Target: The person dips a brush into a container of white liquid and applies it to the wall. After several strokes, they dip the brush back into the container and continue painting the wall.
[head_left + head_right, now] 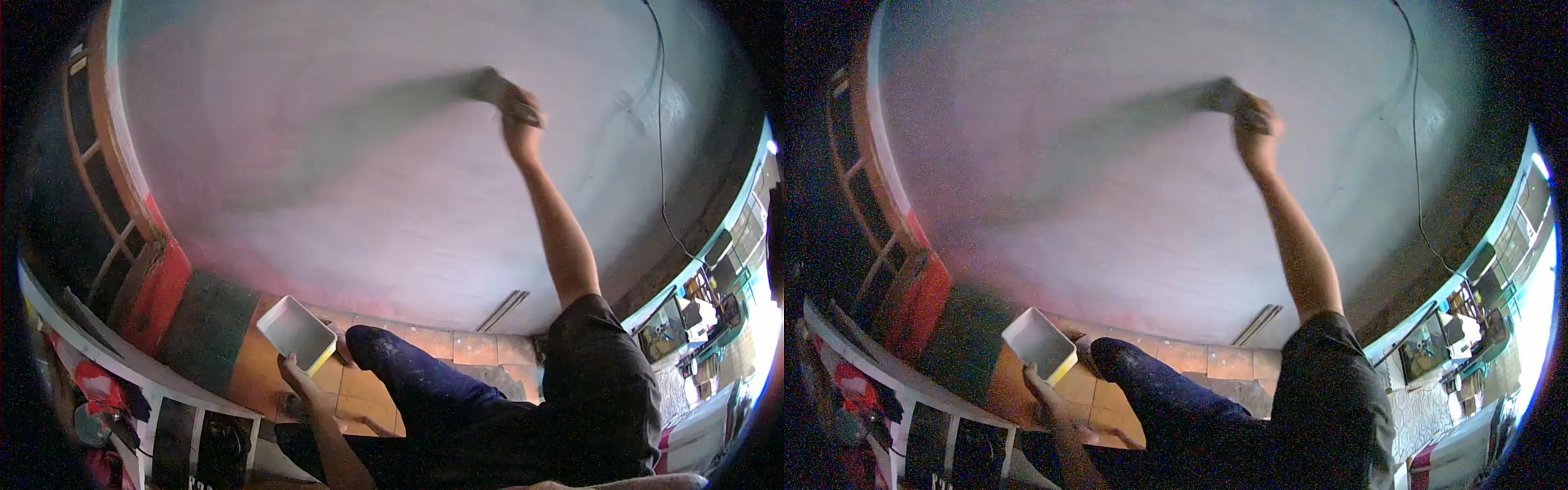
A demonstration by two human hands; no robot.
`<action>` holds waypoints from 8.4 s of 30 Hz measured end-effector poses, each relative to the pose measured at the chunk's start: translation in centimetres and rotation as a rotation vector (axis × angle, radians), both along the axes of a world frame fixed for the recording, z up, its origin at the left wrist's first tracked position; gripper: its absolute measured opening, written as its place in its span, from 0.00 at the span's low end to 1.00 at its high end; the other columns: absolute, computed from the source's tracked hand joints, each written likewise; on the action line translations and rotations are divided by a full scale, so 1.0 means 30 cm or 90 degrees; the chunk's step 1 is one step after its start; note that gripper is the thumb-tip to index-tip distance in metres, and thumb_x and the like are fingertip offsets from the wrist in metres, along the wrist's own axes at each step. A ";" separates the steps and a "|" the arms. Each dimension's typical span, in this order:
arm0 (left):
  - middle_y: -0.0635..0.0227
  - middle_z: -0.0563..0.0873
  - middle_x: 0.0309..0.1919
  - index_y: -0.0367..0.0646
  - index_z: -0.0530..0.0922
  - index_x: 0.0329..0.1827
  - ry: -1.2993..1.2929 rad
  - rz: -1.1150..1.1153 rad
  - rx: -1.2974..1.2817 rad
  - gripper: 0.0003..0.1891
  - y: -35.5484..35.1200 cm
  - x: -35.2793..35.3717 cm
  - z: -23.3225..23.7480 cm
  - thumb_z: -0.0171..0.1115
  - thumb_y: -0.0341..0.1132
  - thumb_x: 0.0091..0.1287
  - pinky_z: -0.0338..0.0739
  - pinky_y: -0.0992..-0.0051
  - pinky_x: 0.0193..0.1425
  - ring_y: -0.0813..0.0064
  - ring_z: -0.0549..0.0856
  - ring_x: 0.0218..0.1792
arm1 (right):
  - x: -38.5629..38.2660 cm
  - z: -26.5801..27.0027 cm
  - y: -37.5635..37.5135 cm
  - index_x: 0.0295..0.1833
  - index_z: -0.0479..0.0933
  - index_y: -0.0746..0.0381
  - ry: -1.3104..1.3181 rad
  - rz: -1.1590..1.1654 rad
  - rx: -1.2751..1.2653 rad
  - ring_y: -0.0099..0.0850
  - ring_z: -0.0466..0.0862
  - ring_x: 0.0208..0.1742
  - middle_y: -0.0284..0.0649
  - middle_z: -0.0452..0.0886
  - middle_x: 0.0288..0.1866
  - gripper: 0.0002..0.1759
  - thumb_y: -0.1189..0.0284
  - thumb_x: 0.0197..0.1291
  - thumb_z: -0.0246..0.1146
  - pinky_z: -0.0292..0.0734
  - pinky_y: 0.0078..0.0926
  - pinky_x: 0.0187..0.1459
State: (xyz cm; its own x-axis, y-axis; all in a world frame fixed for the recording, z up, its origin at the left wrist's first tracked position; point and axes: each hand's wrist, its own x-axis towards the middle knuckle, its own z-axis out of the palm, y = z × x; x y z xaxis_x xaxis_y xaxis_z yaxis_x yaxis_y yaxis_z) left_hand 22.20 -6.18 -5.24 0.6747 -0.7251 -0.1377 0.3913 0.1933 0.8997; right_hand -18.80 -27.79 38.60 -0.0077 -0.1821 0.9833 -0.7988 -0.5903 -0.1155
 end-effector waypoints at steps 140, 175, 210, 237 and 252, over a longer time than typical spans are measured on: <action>0.54 0.76 0.55 0.35 0.64 0.67 0.070 -0.332 0.009 0.33 0.376 -0.668 0.106 0.62 0.39 0.58 0.71 0.64 0.63 0.64 0.76 0.57 | 0.200 -0.740 0.852 0.50 0.79 0.74 -0.240 0.414 0.777 0.26 0.84 0.42 0.43 0.86 0.41 0.14 0.82 0.59 0.67 0.79 0.23 0.44; 0.56 0.76 0.55 0.35 0.62 0.67 0.026 -0.413 -0.034 0.32 0.359 -0.653 0.126 0.63 0.36 0.62 0.71 0.66 0.63 0.67 0.77 0.56 | 0.198 -0.899 0.782 0.43 0.86 0.64 0.112 0.361 0.535 0.39 0.86 0.43 0.43 0.87 0.43 0.13 0.82 0.49 0.69 0.81 0.31 0.45; 0.55 0.75 0.57 0.36 0.63 0.68 0.042 -0.369 -0.017 0.31 0.365 -0.673 0.077 0.61 0.31 0.61 0.69 0.65 0.66 0.65 0.76 0.59 | 0.220 -0.816 0.832 0.44 0.83 0.72 -0.323 0.288 0.805 0.19 0.78 0.24 0.39 0.85 0.29 0.12 0.76 0.55 0.71 0.68 0.17 0.23; 0.56 0.76 0.56 0.35 0.62 0.68 -0.015 -0.391 -0.007 0.32 0.367 -0.671 0.155 0.63 0.34 0.62 0.73 0.66 0.62 0.65 0.79 0.56 | 0.242 -0.885 0.828 0.43 0.82 0.72 -0.412 0.362 0.934 0.25 0.83 0.33 0.42 0.86 0.36 0.15 0.74 0.53 0.74 0.77 0.23 0.34; 0.55 0.76 0.56 0.34 0.63 0.68 0.029 -0.395 -0.001 0.34 0.354 -0.665 0.094 0.64 0.38 0.60 0.70 0.65 0.64 0.64 0.77 0.57 | 0.205 -0.878 0.809 0.43 0.83 0.71 -0.370 0.387 0.881 0.24 0.82 0.32 0.40 0.86 0.35 0.14 0.73 0.55 0.74 0.77 0.22 0.32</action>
